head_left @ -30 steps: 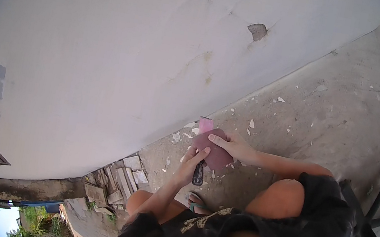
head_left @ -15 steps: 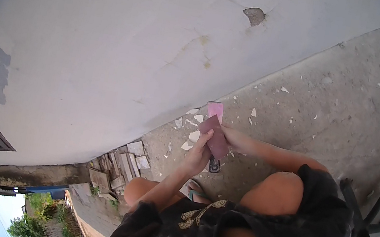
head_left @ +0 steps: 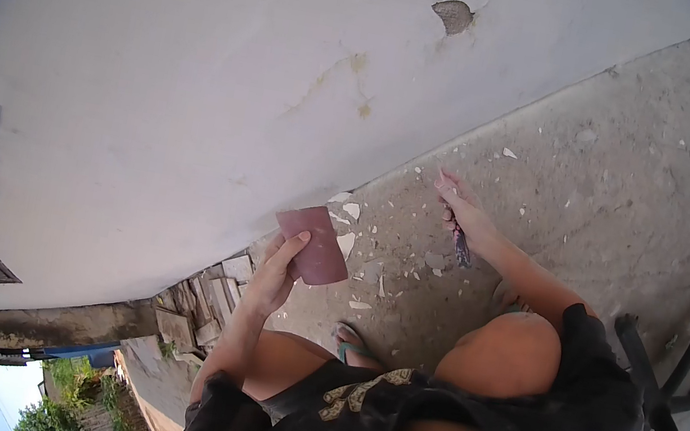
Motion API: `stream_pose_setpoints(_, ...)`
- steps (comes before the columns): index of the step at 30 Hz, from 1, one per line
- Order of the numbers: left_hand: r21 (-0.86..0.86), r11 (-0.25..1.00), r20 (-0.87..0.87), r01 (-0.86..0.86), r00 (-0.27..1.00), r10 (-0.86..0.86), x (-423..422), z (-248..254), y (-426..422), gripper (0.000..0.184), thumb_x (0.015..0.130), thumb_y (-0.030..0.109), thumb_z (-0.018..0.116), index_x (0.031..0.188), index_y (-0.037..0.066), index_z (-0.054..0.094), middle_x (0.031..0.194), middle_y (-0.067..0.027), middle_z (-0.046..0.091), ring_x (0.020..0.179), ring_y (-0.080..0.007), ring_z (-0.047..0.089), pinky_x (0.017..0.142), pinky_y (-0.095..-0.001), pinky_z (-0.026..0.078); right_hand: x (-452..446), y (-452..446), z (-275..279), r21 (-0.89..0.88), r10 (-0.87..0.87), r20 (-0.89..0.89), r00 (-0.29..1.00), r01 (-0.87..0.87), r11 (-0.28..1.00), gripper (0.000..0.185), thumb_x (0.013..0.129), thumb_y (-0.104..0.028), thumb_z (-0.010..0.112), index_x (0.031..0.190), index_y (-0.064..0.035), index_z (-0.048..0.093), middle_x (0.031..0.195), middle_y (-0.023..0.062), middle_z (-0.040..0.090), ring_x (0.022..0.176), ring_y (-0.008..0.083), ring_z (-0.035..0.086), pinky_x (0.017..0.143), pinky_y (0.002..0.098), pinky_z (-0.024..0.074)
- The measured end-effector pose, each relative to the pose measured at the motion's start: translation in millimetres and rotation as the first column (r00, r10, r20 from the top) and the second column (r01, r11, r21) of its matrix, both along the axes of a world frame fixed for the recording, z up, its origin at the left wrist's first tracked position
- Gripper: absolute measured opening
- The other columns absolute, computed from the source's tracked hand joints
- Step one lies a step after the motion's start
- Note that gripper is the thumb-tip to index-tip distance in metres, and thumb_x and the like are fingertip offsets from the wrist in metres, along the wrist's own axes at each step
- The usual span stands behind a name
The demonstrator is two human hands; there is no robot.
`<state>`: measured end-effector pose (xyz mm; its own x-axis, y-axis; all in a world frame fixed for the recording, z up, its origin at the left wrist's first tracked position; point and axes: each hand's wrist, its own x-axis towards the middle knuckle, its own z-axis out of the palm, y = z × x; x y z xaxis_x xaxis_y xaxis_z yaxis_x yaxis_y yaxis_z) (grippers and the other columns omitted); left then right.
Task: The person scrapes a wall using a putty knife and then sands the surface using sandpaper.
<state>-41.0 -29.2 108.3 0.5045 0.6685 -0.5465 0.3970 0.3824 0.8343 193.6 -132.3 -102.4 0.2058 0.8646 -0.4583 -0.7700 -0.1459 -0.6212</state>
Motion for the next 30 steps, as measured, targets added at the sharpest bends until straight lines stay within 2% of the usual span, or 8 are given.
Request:
stream_pose_setpoints(4,0.122,0.99,-0.086,-0.068,0.993,0.079,-15.5,6.1,15.5,0.039,0.089,0.028,0.067,0.117,0.003,0.056,0.106,-0.005,0.064,0.096,-0.0122,0.06,0.087,-0.03,0.048,50.4,-31.2,5.5,-0.058,-0.136,0.514,0.847,0.192,0.98,0.061,0.093,-0.033,0.06,0.145,-0.0205,0.03,0.09,0.0055,0.055,0.063,0.0041,0.046,0.051,0.0219,0.0399)
stream_pose_setpoints(7,0.087,0.996,-0.134,-0.028,0.99,0.039,-18.3,-8.7,12.1,0.04,0.085,0.029,0.072,0.114,0.004,0.059,0.103,-0.003,0.065,0.095,-0.0106,0.06,0.085,-0.0285,0.047,72.6,-56.7,-32.4,0.041,-0.1,0.979,0.175,0.312,0.949,0.063,0.091,-0.026,0.06,0.146,-0.0153,0.03,0.111,0.0216,0.06,0.079,0.0267,0.06,0.073,0.0362,0.0491)
stream_pose_setpoints(9,0.044,0.998,-0.168,0.042,0.985,-0.034,-15.7,-20.3,7.8,0.041,0.085,0.029,0.073,0.115,0.005,0.059,0.103,-0.0025,0.065,0.095,-0.0099,0.059,0.084,-0.0281,0.047,75.1,-77.7,-46.8,-0.018,0.007,0.999,0.034,0.358,0.933,0.063,0.09,-0.021,0.059,0.145,-0.0125,0.031,0.123,0.0276,0.055,0.09,0.0398,0.062,0.084,0.0431,0.0479)
stream_pose_setpoints(12,0.023,0.995,-0.183,0.101,0.979,-0.095,-10.4,-30.5,8.5,0.042,0.085,0.03,0.073,0.116,0.005,0.059,0.103,-0.002,0.065,0.094,-0.0098,0.06,0.084,-0.0279,0.046,63.5,-101.1,-71.0,-0.034,0.005,0.995,0.096,0.306,0.951,0.066,0.086,-0.016,0.06,0.144,-0.0038,0.03,0.125,0.0283,0.049,0.112,0.0456,0.05,0.096,0.0469,0.0412)
stream_pose_setpoints(21,-0.025,0.969,-0.227,0.246,0.943,-0.245,-12.8,-49.7,13.2,0.041,0.085,0.026,0.072,0.118,0.003,0.062,0.115,-0.007,0.064,0.104,-0.0129,0.059,0.09,-0.0286,0.044,-11.5,-126.4,-72.9,-0.336,0.318,0.93,0.185,0.078,0.939,0.066,0.082,-0.017,0.066,0.14,-0.0031,0.038,0.129,0.0253,0.044,0.117,0.0477,0.041,0.098,0.0482,0.0374)
stream_pose_setpoints(24,-0.089,0.943,-0.24,0.32,0.912,-0.332,-11.2,-48.0,12.5,0.038,0.082,0.024,0.075,0.113,0.005,0.066,0.114,-0.0056,0.064,0.105,-0.0128,0.058,0.091,-0.0286,0.043,-16.8,-122.3,-57.1,-0.322,0.325,0.945,-0.031,0.065,0.944,0.068,0.081,-0.024,0.07,0.138,-0.0017,0.04,0.124,0.0223,0.048,0.116,0.0428,0.046,0.098,0.0463,0.0385)
stream_pose_setpoints(27,-0.016,0.872,-0.264,0.489,0.839,-0.476,-2.1,-54.2,7.7,0.034,0.079,0.022,0.078,0.108,0.006,0.068,0.113,-0.0034,0.063,0.107,-0.0128,0.057,0.093,-0.0296,0.042,-12.8,-92.6,-24.9,-0.21,0.227,0.879,0.42,-0.086,0.974,0.069,0.08,-0.032,0.073,0.134,-0.0004,0.045,0.126,0.0197,0.051,0.118,0.0362,0.048,0.099,0.0446,0.0392)
stream_pose_setpoints(30,0.037,0.804,-0.219,0.594,0.79,-0.573,20.0,-55.0,-1.3,0.037,0.077,0.022,0.08,0.108,0.007,0.066,0.115,-0.0031,0.061,0.11,-0.0131,0.053,0.096,-0.0308,0.04,-17.9,-50.2,2.5,0.224,0.207,0.598,0.774,-0.41,0.884,0.069,0.081,-0.039,0.073,0.132,0.0,0.047,0.129,0.0161,0.052,0.12,0.0285,0.05,0.098,0.0427,0.0406)
